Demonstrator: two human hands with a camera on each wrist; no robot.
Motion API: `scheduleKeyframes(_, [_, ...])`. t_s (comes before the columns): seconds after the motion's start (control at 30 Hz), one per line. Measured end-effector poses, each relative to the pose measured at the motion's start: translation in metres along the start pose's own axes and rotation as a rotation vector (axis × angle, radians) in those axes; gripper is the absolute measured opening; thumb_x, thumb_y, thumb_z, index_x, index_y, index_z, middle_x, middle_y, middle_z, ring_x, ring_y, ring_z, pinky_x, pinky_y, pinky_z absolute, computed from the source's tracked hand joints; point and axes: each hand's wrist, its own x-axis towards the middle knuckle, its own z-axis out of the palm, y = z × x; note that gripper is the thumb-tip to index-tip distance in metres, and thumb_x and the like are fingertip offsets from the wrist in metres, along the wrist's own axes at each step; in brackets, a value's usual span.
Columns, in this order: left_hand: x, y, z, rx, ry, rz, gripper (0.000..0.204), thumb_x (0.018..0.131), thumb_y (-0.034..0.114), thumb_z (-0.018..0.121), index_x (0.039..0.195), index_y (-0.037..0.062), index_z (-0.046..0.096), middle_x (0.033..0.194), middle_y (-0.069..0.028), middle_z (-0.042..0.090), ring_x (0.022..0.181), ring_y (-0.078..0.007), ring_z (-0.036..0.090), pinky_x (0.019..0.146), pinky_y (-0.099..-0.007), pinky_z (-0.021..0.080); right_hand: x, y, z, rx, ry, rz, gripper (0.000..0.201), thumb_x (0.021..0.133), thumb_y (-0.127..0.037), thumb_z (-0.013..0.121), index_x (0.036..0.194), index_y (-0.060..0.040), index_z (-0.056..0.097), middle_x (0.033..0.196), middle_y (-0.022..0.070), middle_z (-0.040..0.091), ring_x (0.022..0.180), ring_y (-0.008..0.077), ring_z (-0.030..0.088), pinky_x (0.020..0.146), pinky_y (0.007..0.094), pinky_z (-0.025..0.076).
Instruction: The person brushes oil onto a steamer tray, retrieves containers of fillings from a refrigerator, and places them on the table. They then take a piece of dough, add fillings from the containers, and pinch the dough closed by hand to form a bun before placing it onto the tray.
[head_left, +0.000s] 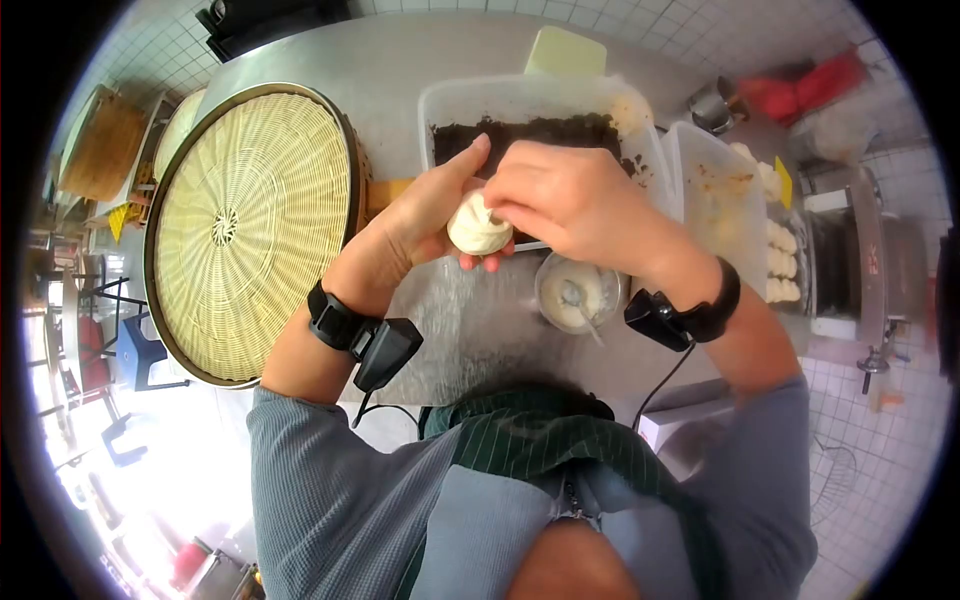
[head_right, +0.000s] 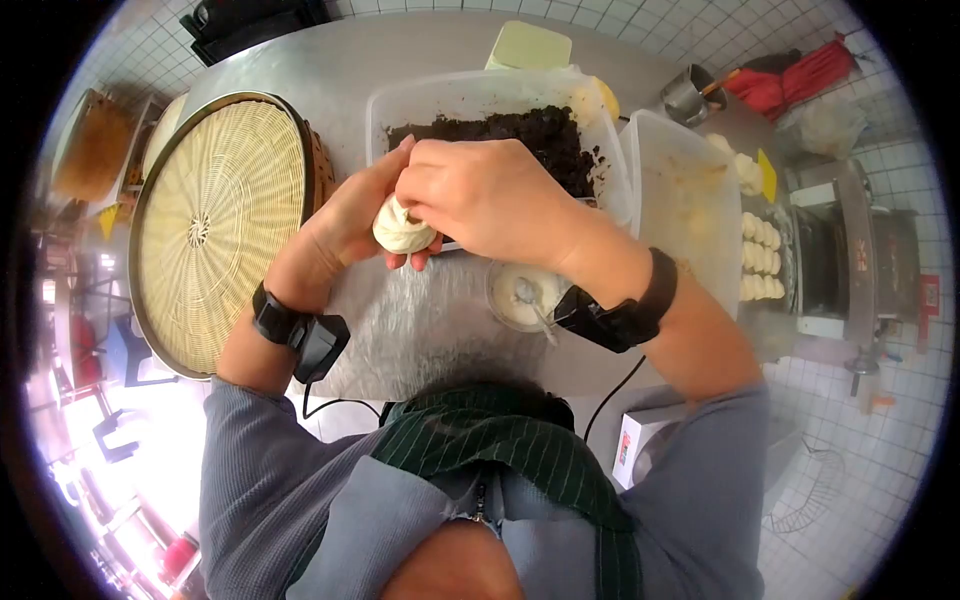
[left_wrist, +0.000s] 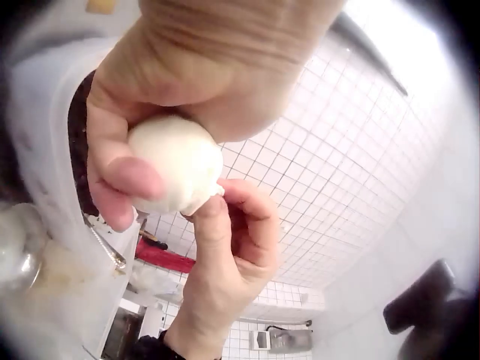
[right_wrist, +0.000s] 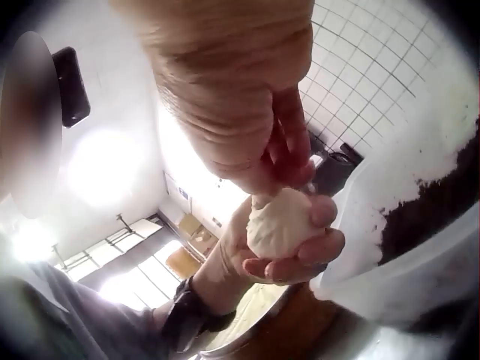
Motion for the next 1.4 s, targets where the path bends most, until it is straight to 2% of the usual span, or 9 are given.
scheduleKeyframes(0.13, [-0.021, -0.012, -0.005, -0.083, 0.05, 0.022, 0.076, 0.095, 0.058, 0.016, 0.093, -0.0041, 0.059, 0.067, -0.0182, 0.062, 0.05, -0.0269, 0.062, 0.035, -0.0279, 0.042, 0.007, 0.0, 0.003, 0.676, 0.074, 0.288, 0.026, 0.088, -0.024, 0.06, 0.102, -0.0026, 0.061, 0.087, 0.006, 0.062, 0.07, 0.0162, 0.063, 0.058, 0.0286, 0.049])
scheduleKeyframes(0.23, [-0.035, -0.032, -0.012, -0.099, 0.197, 0.174, 0.081, 0.094, 0.061, 0.014, 0.084, -0.003, 0.063, 0.064, -0.0156, 0.061, 0.051, -0.0237, 0.061, 0.036, -0.0247, 0.04, 0.02, 0.044, 0.015, 0.553, 0.006, 0.723, 0.032, 0.092, -0.021, 0.052, 0.118, -0.0024, 0.056, 0.103, 0.0083, 0.06, 0.075, 0.0119, 0.059, 0.064, 0.0233, 0.049])
scheduleKeyframes(0.27, [-0.037, -0.035, -0.011, -0.094, 0.196, 0.166, 0.081, 0.094, 0.061, 0.014, 0.084, -0.003, 0.063, 0.064, -0.0156, 0.061, 0.051, -0.0237, 0.061, 0.036, -0.0247, 0.04, 0.023, 0.056, 0.024, 0.559, 0.012, 0.728, 0.032, 0.092, -0.021, 0.052, 0.118, -0.0024, 0.056, 0.103, 0.0083, 0.06, 0.075, 0.0119, 0.059, 0.064, 0.0233, 0.049])
scheduleKeyframes(0.33, [-0.036, -0.04, -0.008, -0.075, 0.251, 0.197, 0.081, 0.093, 0.062, 0.015, 0.088, -0.0027, 0.062, 0.064, -0.0146, 0.062, 0.051, -0.0224, 0.061, 0.036, -0.0242, 0.039, 0.031, 0.073, 0.044, 0.886, -0.132, 0.971, 0.032, 0.09, -0.018, 0.052, 0.118, -0.0013, 0.056, 0.103, 0.0101, 0.059, 0.076, 0.0141, 0.059, 0.064, 0.0239, 0.05])
scheduleKeyframes(0.67, [-0.033, -0.056, -0.011, -0.16, 0.26, 0.278, 0.078, 0.093, 0.063, 0.016, 0.089, -0.002, 0.059, 0.065, -0.0152, 0.062, 0.05, -0.0208, 0.062, 0.033, -0.0215, 0.04, 0.07, 0.093, 0.113, 1.027, -0.144, 1.246, 0.037, 0.086, -0.006, 0.048, 0.123, 0.0002, 0.049, 0.107, 0.0117, 0.054, 0.075, 0.0166, 0.057, 0.062, 0.0259, 0.049])
scheduleKeyframes(0.9, [-0.031, -0.058, -0.012, -0.206, 0.245, 0.306, 0.077, 0.093, 0.061, 0.016, 0.087, -0.0023, 0.059, 0.065, -0.0165, 0.062, 0.05, -0.0221, 0.062, 0.033, -0.0218, 0.04, 0.064, 0.088, 0.119, 1.186, -0.1, 1.227, 0.037, 0.086, -0.004, 0.05, 0.123, -0.0001, 0.051, 0.099, 0.0076, 0.056, 0.072, 0.0111, 0.053, 0.053, 0.0196, 0.045])
scheduleKeyframes(1.17, [-0.031, -0.07, -0.004, -0.398, 0.268, 0.459, 0.072, 0.094, 0.058, 0.019, 0.088, -0.0019, 0.059, 0.071, -0.0197, 0.062, 0.055, -0.0278, 0.062, 0.034, -0.0249, 0.04, 0.021, 0.044, 0.061, 1.527, -0.082, 0.85, 0.034, 0.09, -0.006, 0.046, 0.122, -0.0002, 0.055, 0.093, 0.0023, 0.055, 0.068, 0.0052, 0.049, 0.054, 0.0161, 0.04])
scheduleKeyframes(1.33, [-0.037, -0.088, 0.017, -0.613, 0.275, 0.582, 0.069, 0.095, 0.057, 0.023, 0.091, -0.0011, 0.06, 0.078, -0.0194, 0.062, 0.061, -0.0287, 0.061, 0.037, -0.0244, 0.04, -0.016, -0.004, 0.034, 1.505, -0.153, 0.657, 0.033, 0.09, -0.006, 0.044, 0.12, 0.0, 0.057, 0.09, 0.0021, 0.054, 0.063, 0.0043, 0.047, 0.051, 0.0163, 0.038])
scheduleKeyframes(1.4, [-0.043, -0.093, 0.032, -0.607, 0.295, 0.63, 0.069, 0.094, 0.058, 0.024, 0.093, -0.0014, 0.059, 0.079, -0.0185, 0.062, 0.063, -0.0273, 0.061, 0.038, -0.0242, 0.04, -0.032, -0.028, 0.027, 1.123, -0.121, 0.546, 0.032, 0.091, -0.007, 0.044, 0.119, -0.0025, 0.058, 0.088, 0.0002, 0.053, 0.064, 0.0042, 0.047, 0.053, 0.0183, 0.039])
